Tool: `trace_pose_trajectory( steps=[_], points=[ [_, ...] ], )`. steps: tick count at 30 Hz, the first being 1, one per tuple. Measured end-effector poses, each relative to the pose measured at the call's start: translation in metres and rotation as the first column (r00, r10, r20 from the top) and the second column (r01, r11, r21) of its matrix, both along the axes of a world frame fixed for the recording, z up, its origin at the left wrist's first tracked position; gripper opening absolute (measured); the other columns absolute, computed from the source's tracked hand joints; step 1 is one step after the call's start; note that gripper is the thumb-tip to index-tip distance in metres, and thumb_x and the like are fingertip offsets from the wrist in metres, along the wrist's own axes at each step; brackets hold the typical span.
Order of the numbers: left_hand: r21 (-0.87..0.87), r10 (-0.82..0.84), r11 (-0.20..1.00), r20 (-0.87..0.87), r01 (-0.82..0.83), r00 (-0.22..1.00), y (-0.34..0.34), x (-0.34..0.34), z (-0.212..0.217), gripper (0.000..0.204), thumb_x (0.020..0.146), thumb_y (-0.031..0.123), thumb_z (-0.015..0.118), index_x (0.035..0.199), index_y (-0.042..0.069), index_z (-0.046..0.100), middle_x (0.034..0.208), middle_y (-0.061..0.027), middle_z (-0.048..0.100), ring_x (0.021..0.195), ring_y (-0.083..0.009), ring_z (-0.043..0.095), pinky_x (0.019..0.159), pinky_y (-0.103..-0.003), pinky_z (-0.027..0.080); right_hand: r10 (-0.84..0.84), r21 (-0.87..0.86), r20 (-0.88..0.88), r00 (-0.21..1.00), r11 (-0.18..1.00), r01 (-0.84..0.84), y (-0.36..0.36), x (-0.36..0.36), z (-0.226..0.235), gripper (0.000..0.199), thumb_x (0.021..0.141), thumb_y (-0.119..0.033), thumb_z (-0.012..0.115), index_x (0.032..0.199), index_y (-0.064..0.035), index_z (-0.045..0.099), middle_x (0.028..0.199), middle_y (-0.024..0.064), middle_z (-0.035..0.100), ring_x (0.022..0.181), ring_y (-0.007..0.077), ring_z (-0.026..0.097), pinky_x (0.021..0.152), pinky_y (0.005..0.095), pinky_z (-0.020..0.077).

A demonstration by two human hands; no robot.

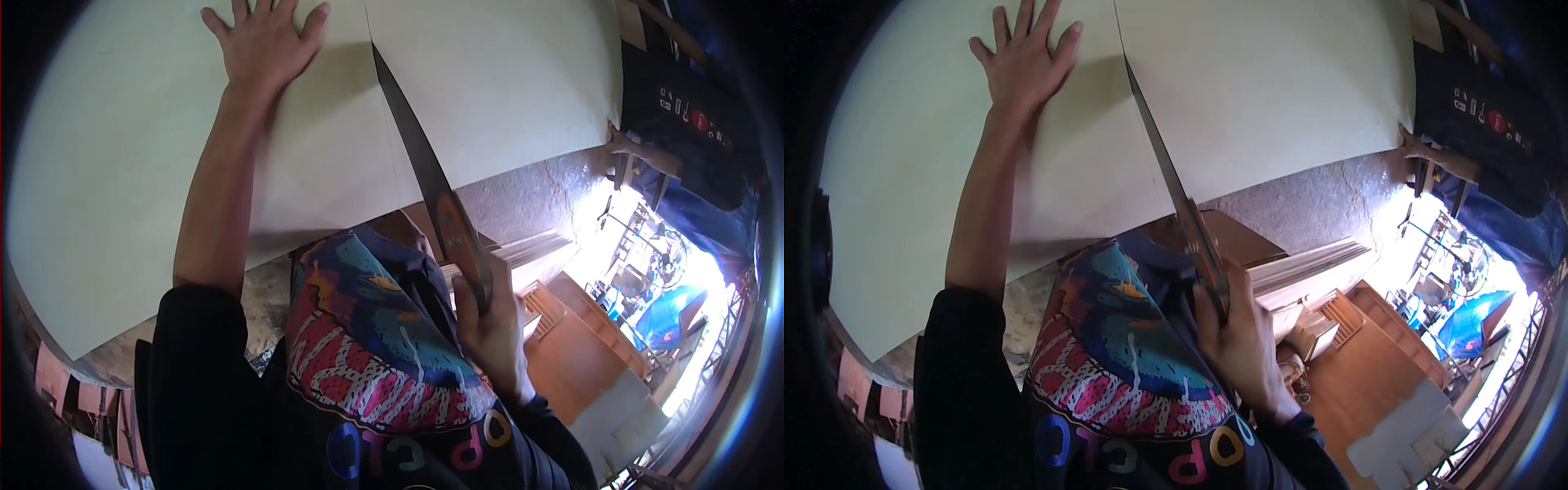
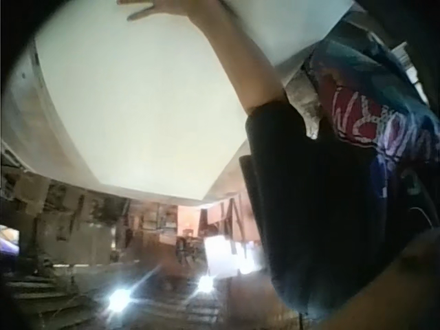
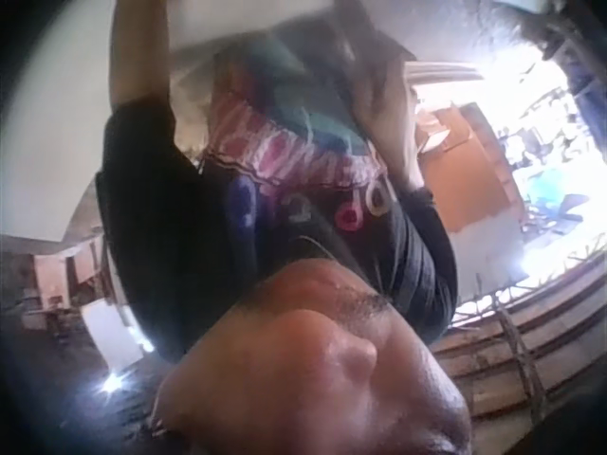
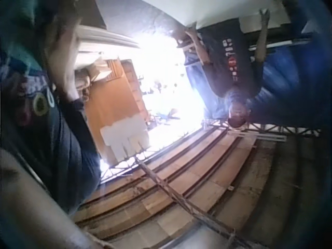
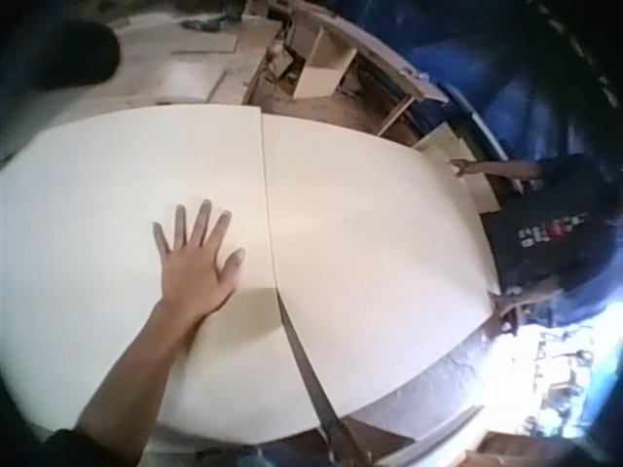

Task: Manually saw a large white board on a workbench in a workshop.

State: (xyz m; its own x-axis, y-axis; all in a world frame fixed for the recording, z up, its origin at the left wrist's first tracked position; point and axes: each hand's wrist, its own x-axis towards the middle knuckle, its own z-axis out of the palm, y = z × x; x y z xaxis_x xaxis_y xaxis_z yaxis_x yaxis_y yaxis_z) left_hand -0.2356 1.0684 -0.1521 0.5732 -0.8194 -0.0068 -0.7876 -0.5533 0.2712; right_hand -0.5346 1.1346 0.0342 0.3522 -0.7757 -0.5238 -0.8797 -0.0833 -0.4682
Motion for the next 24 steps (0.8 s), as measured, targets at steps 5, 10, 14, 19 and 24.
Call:
trace_pose_trajectory(
  steps=[5, 10, 14, 19, 24],
  points=[
    [-0.025, -0.035, 0.999, 0.03, 0.036, 0.999, -0.013, -0.005, 0.004, 0.062, 0.092, 0.046, 0.051, 0.144, 0.013, 0.045, 0.155, -0.0156, 0.035, 0.142, -0.0476, 0.025, 0.11, -0.073, 0.011, 0.06, -0.14, 0.032, 0.998, 0.989, -0.055, -0.068, 0.066, -0.066, 0.019, 0.095, -0.018, 0.055, 0.106, -0.0043, 0.047, 0.072, 0.0279, 0.062, 0.071, 0.0505, 0.062, 0.058, 0.0557, 0.0502],
    [-0.008, 0.015, 1.0, 0.003, -0.015, 1.0, -0.002, 0.007, -0.016, 0.062, 0.093, 0.046, 0.05, 0.145, 0.013, 0.044, 0.156, -0.0146, 0.033, 0.143, -0.0466, 0.023, 0.111, -0.073, 0.011, 0.085, -0.119, 0.138, 0.987, 0.991, -0.069, -0.032, 0.032, -0.062, 0.024, 0.095, -0.017, 0.057, 0.113, -0.0045, 0.049, 0.081, 0.0291, 0.063, 0.077, 0.0511, 0.062, 0.062, 0.0562, 0.0514],
    [-0.395, -0.19, 0.918, -0.33, 0.048, 0.925, 0.006, 0.002, -0.016, 0.061, 0.093, 0.046, 0.05, 0.145, 0.014, 0.044, 0.157, -0.0142, 0.031, 0.144, -0.0447, 0.023, 0.112, -0.072, 0.009, -0.019, 0.025, -0.009, 1.0, 1.0, 0.019, 0.011, -0.015, 0.009, 0.036, 0.095, -0.015, 0.059, 0.129, -0.0064, 0.049, 0.104, 0.0236, 0.068, 0.098, 0.0391, 0.069, 0.078, 0.0469, 0.0559],
    [0.062, -0.015, 0.998, 0.048, 0.013, 0.999, -0.012, -0.003, 0.002, 0.062, 0.094, 0.047, 0.048, 0.147, 0.015, 0.042, 0.158, -0.0134, 0.029, 0.145, -0.0438, 0.022, 0.113, -0.071, 0.008, -0.025, 0.022, -0.023, 0.999, 0.999, 0.025, -0.044, 0.052, -0.049, 0.025, 0.095, -0.016, 0.059, 0.115, -0.0043, 0.049, 0.082, 0.0249, 0.067, 0.078, 0.0453, 0.067, 0.061, 0.0501, 0.0546],
    [-0.686, -0.455, 0.728, -0.476, 0.006, 0.753, 0.013, 0.028, -0.049, 0.061, 0.095, 0.046, 0.046, 0.148, 0.016, 0.041, 0.158, -0.0134, 0.029, 0.145, -0.0438, 0.022, 0.113, -0.07, 0.009, -0.002, -0.075, 0.073, 0.997, 0.997, 0.007, 0.001, 0.009, -0.019, 0.029, 0.094, -0.016, 0.06, 0.119, -0.0061, 0.048, 0.095, 0.0266, 0.067, 0.084, 0.0476, 0.065, 0.063, 0.0506, 0.0539]
  ],
)
